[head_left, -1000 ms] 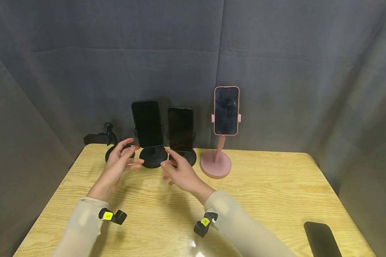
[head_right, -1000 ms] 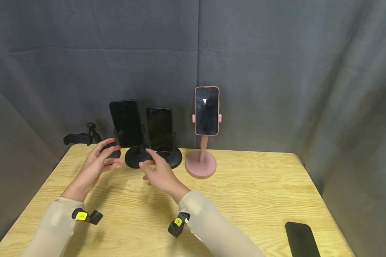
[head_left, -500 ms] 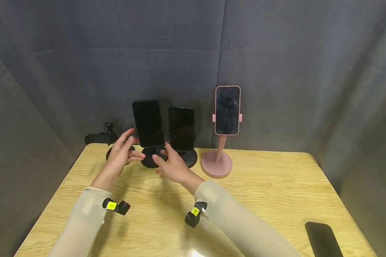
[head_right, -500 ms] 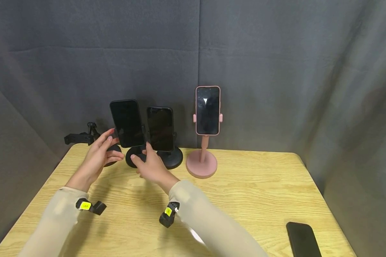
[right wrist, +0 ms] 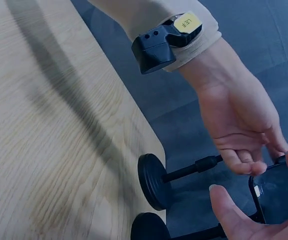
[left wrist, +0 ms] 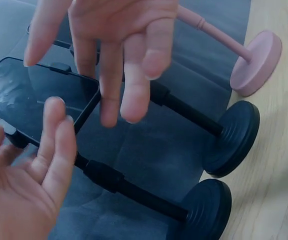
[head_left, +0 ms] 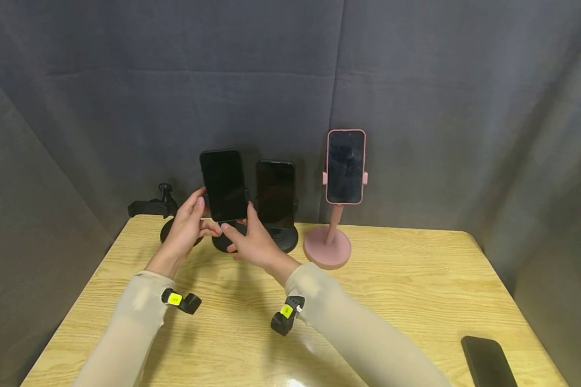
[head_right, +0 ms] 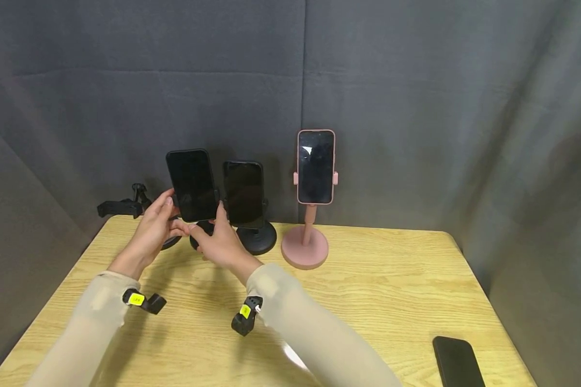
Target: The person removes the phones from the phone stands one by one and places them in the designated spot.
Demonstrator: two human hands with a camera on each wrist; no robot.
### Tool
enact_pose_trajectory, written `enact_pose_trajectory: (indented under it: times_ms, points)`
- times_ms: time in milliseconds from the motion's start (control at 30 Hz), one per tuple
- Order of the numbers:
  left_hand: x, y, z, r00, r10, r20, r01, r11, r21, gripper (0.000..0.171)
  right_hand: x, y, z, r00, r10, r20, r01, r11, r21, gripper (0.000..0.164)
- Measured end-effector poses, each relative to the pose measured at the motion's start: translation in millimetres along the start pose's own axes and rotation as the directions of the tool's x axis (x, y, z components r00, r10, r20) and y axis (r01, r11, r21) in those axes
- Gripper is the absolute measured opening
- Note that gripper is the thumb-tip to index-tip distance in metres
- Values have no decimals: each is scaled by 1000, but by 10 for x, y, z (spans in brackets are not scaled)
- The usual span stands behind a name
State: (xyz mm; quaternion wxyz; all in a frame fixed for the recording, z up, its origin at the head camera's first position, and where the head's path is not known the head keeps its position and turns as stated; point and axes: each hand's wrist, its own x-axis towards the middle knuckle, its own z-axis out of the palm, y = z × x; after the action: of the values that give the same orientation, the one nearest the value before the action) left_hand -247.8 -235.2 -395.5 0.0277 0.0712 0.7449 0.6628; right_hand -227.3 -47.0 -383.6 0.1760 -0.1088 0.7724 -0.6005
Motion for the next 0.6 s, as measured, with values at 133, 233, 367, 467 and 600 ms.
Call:
enact_pose_trajectory:
  times_ms: [133,233,367,467,600]
  points:
    - [44,-9,67,998,53,-31,-53,999,3,63,-30,-7,-9,999,3,-32,-4,1000,-20,90]
    - [69,-24,103,991,97,-89,-96,995,20,59,-36,1,-4,998,-7,-57,5,999,-41,89]
    - [57,-50,115,978,126,-163,-124,992,21,55,-30,11,22,997,-38,-61,35,998,-46,87]
    - [24,-62,104,970,142,-197,-144,990,7,53,-23,8,35,996,-66,-55,63,997,-49,85]
    - [-35,-57,74,964,156,-215,-165,986,-27,53,-27,-13,32,995,-91,-40,89,995,-53,84]
